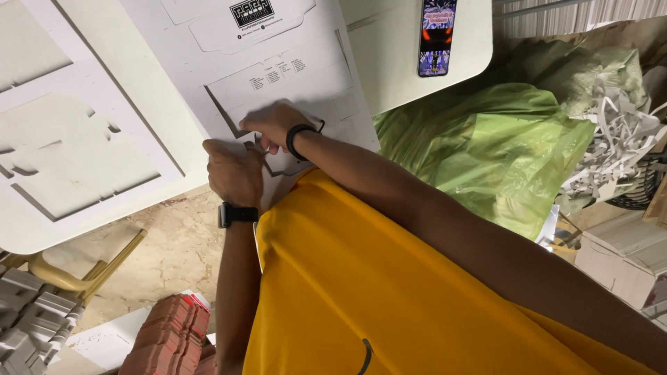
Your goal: Punching out pre-cut cardboard shapes from sheets and folding them into boxes.
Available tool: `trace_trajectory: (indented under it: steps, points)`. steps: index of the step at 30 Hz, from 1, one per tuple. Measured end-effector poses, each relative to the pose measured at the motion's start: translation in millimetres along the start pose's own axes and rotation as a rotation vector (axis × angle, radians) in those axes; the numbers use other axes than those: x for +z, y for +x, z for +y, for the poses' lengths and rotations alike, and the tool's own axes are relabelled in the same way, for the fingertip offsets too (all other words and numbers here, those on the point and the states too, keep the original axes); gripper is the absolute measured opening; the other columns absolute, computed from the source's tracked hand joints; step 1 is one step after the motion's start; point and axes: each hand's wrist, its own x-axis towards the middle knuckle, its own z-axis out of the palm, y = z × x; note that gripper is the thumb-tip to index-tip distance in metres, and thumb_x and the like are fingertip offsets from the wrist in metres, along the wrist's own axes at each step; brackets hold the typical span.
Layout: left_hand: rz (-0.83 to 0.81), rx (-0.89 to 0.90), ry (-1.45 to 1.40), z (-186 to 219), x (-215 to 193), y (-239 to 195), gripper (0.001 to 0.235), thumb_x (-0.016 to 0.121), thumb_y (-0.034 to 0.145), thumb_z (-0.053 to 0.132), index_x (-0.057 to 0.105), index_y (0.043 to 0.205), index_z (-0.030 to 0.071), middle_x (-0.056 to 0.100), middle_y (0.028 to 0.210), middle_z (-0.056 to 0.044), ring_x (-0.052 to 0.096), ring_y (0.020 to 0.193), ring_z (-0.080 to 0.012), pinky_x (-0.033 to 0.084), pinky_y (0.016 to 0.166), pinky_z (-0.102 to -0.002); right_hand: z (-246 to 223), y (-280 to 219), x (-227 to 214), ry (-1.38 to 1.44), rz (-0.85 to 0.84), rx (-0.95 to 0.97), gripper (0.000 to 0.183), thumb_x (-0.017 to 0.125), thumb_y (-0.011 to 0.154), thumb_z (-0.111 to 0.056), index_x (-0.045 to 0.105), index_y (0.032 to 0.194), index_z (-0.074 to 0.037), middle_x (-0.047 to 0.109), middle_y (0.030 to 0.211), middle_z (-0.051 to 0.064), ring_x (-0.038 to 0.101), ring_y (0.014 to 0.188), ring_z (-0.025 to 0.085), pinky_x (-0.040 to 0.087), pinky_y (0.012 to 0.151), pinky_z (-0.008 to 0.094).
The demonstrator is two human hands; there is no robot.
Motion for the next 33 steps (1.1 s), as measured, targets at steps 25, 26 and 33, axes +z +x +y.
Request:
trace_trajectory:
  steps: [25,26,33]
  points:
    - [-0.410,0.099,-0.242,-64,-11,44,0.047,0.063,0.101,0.038,0.048,0.137,0.010,0.064,0.128,-0.028,0.057,0.128,-0.0466,0.049,0.102,-0.061,24,5,6,-0.540,-0.109,-0.125,0.055,0.066,0.080,-0.063,0.067,0.053,-0.015,0.062,0.048,0.001,0.063,0.049,0.016,0.052,0.052,0.031]
    - [-0.385,0.108,-0.243,-67,-6,47,0.044,0.064,0.100,0.037,0.051,0.133,0.010,0.066,0.125,-0.028,0.060,0.125,-0.0465,0.051,0.099,-0.060,24,7,8,-0.542,-0.089,-0.115,0.056,0.066,0.080,-0.064,0.065,0.052,-0.016,0.061,0.046,0.001,0.061,0.047,0.015,0.050,0.050,0.030]
    - [-0.208,0.120,-0.067,-60,15,41,0.032,0.068,0.094,0.030,0.053,0.113,0.009,0.073,0.106,-0.025,0.069,0.105,-0.0486,0.057,0.087,-0.060,32,21,16,-0.502,-0.036,-0.120,0.055,0.070,0.080,-0.065,0.063,0.049,-0.019,0.055,0.040,-0.002,0.058,0.041,0.014,0.047,0.047,0.029]
